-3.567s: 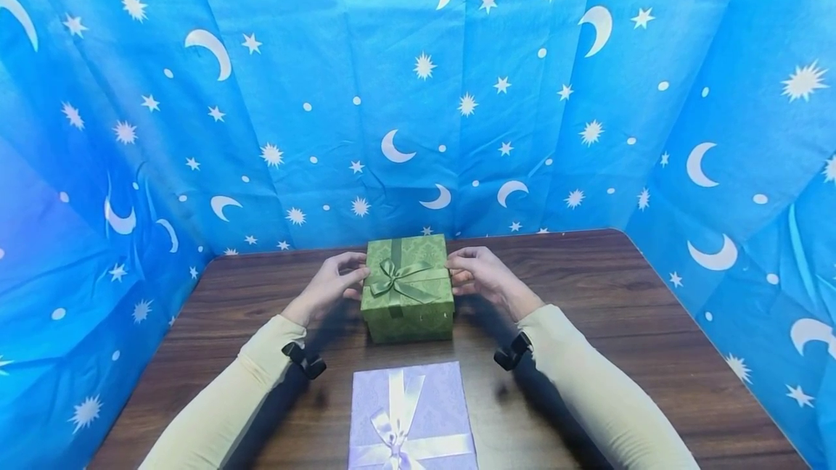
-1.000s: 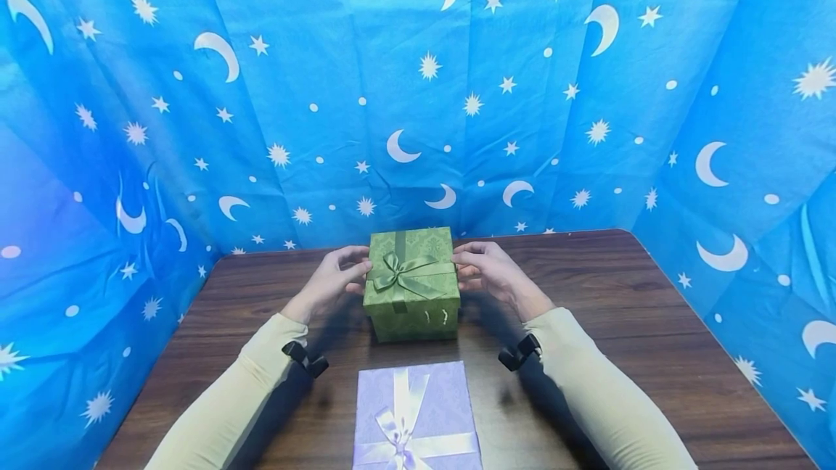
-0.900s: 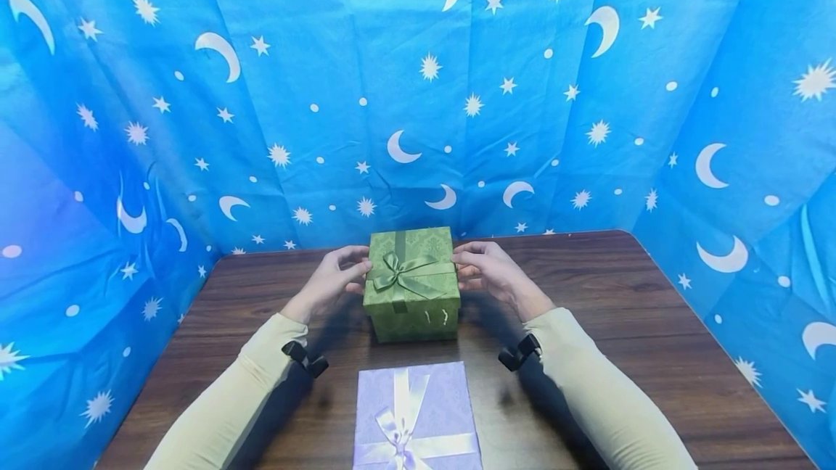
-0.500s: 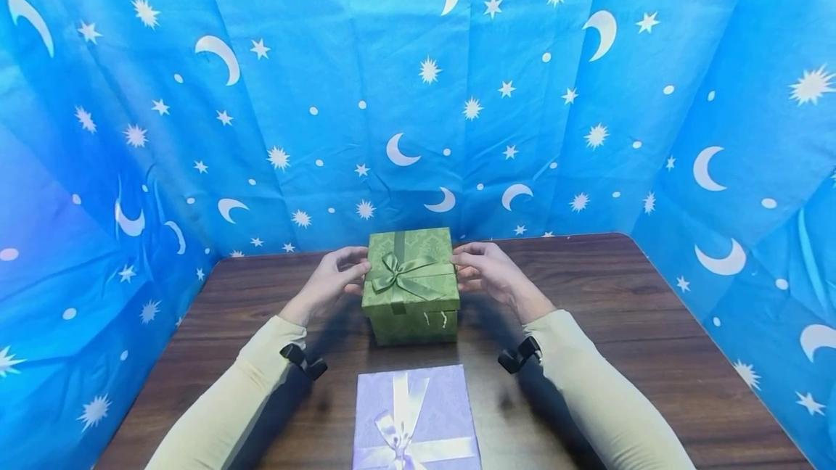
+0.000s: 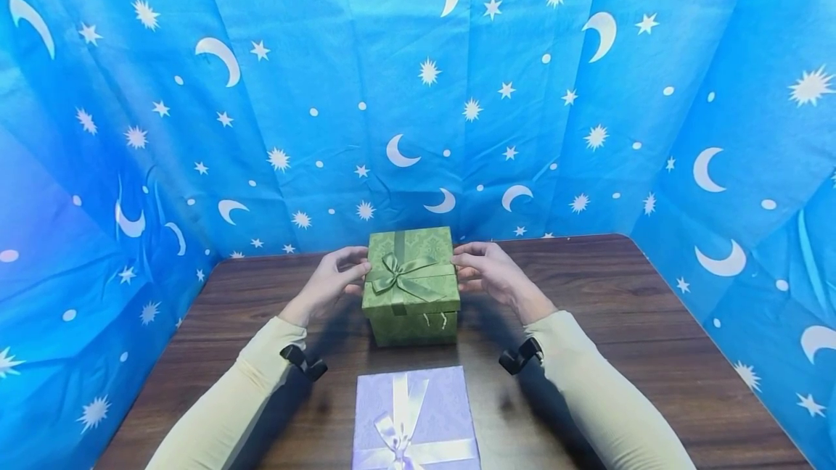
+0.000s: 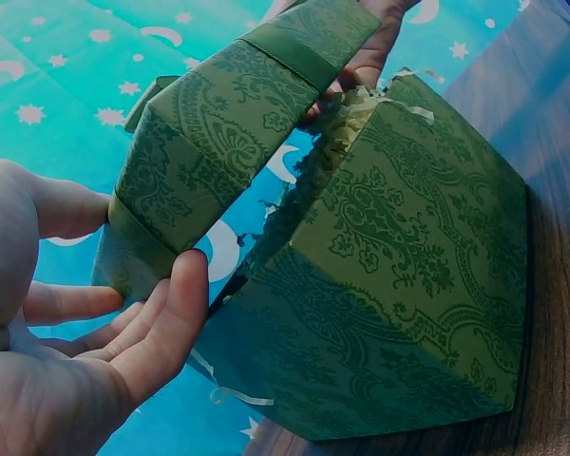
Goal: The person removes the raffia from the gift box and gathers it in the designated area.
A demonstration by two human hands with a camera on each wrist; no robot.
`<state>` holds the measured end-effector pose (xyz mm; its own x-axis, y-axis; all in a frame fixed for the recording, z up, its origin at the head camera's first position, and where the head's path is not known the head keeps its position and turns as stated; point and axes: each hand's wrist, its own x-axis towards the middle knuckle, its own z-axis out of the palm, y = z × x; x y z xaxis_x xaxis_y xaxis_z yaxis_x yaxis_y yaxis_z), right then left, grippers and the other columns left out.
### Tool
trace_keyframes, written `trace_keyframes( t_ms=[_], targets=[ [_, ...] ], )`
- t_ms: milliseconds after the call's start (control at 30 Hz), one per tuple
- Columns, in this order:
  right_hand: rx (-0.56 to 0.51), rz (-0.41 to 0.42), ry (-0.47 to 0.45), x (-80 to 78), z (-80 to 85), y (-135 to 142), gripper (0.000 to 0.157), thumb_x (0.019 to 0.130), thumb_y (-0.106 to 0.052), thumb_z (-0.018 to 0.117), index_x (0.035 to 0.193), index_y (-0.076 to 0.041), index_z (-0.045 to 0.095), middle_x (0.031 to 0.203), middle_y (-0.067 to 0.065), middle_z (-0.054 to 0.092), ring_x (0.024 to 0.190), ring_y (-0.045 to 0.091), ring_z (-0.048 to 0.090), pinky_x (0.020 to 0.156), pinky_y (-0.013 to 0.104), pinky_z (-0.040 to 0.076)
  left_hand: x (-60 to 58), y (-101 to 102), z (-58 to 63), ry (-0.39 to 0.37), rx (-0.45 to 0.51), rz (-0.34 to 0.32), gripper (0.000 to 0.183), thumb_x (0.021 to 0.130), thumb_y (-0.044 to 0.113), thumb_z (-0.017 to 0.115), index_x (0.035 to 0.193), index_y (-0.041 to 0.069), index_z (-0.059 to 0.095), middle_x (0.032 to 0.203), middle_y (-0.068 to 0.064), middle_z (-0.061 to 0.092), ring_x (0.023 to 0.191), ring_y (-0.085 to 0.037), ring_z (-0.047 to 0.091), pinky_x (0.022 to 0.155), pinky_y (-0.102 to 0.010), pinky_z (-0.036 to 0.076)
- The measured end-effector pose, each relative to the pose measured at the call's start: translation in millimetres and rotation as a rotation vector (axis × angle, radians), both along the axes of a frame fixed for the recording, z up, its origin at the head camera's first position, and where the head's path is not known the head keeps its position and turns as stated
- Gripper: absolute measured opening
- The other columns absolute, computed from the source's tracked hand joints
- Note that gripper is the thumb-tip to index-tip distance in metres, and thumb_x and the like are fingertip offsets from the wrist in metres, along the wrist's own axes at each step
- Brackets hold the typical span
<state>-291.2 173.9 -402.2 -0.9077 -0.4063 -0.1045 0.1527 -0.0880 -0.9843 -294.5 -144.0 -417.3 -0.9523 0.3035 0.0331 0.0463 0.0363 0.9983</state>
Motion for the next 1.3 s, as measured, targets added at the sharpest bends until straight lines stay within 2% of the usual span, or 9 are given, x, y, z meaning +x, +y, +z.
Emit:
trace_keyframes(
  t_ms=[233, 467, 633, 733, 900, 1000, 1300],
  targets=[
    [0.003, 0.004, 0.016, 1.9, 1.9, 0.1, 0.041, 0.095, -0.007, 0.055, 0.128, 0.011, 0.039, 0.090, 0.001, 0.067, 0.075, 0.013, 0.066, 0.069, 0.034, 0.058, 1.7, -0.3, 2.4, -0.007, 0.003, 0.002, 0.051, 0.095, 0.006, 0.061, 0.140, -0.005, 0.042, 0.113, -0.012, 0.050, 0.080, -0.014, 0.063, 0.074, -0.050, 0.058],
    [-0.007, -0.007, 0.031, 3.4, 3.3, -0.7, 0.043, 0.094, -0.007, 0.056, 0.129, 0.011, 0.038, 0.092, 0.001, 0.066, 0.077, 0.015, 0.065, 0.069, 0.033, 0.058, 2.5, 0.2, 2.1, -0.005, 0.014, 0.009, 0.051, 0.094, 0.005, 0.061, 0.141, -0.005, 0.042, 0.114, -0.013, 0.049, 0.080, -0.013, 0.063, 0.065, -0.036, 0.059],
    [0.005, -0.011, 0.055, 3.6, 3.5, -0.6, 0.044, 0.094, -0.007, 0.056, 0.130, 0.013, 0.038, 0.095, 0.002, 0.064, 0.079, 0.015, 0.065, 0.071, 0.034, 0.058, 3.7, 1.2, 1.7, 0.005, 0.033, 0.013, 0.051, 0.093, 0.006, 0.063, 0.139, -0.004, 0.044, 0.112, -0.014, 0.050, 0.080, -0.015, 0.064, 0.063, -0.033, 0.058],
    [0.019, -0.021, 0.073, 3.9, 3.3, -0.7, 0.045, 0.094, -0.007, 0.056, 0.131, 0.013, 0.039, 0.097, 0.002, 0.063, 0.080, 0.016, 0.064, 0.073, 0.036, 0.058, 4.1, 1.1, 1.2, 0.008, 0.039, 0.020, 0.050, 0.093, 0.006, 0.064, 0.138, -0.002, 0.045, 0.110, -0.014, 0.051, 0.080, -0.016, 0.064, 0.065, -0.037, 0.059],
    [0.027, -0.044, 0.092, 4.5, 4.3, -1.0, 0.044, 0.094, -0.006, 0.057, 0.131, 0.011, 0.040, 0.101, 0.004, 0.059, 0.081, 0.018, 0.062, 0.075, 0.038, 0.058, 4.0, 0.9, 1.2, 0.017, 0.037, 0.024, 0.050, 0.093, 0.007, 0.064, 0.139, 0.001, 0.045, 0.108, -0.013, 0.053, 0.081, -0.017, 0.064, 0.076, -0.056, 0.056],
    [0.031, -0.051, 0.100, 4.6, 5.0, -0.8, 0.045, 0.094, -0.005, 0.056, 0.133, 0.011, 0.039, 0.102, 0.005, 0.058, 0.080, 0.017, 0.062, 0.074, 0.036, 0.058, 3.9, 1.0, 1.7, 0.025, 0.036, 0.023, 0.050, 0.093, 0.008, 0.064, 0.140, 0.002, 0.045, 0.107, -0.012, 0.054, 0.080, -0.018, 0.065, 0.080, -0.063, 0.053],
    [0.059, -0.044, 0.128, 4.9, 8.4, -0.4, 0.047, 0.096, -0.007, 0.055, 0.136, 0.011, 0.038, 0.106, 0.007, 0.055, 0.083, 0.016, 0.061, 0.075, 0.034, 0.058, 3.6, 0.9, 4.8, 0.051, 0.030, 0.029, 0.052, 0.092, 0.006, 0.064, 0.140, 0.003, 0.045, 0.104, -0.011, 0.057, 0.079, -0.016, 0.065, 0.081, -0.066, 0.051]
  ],
)
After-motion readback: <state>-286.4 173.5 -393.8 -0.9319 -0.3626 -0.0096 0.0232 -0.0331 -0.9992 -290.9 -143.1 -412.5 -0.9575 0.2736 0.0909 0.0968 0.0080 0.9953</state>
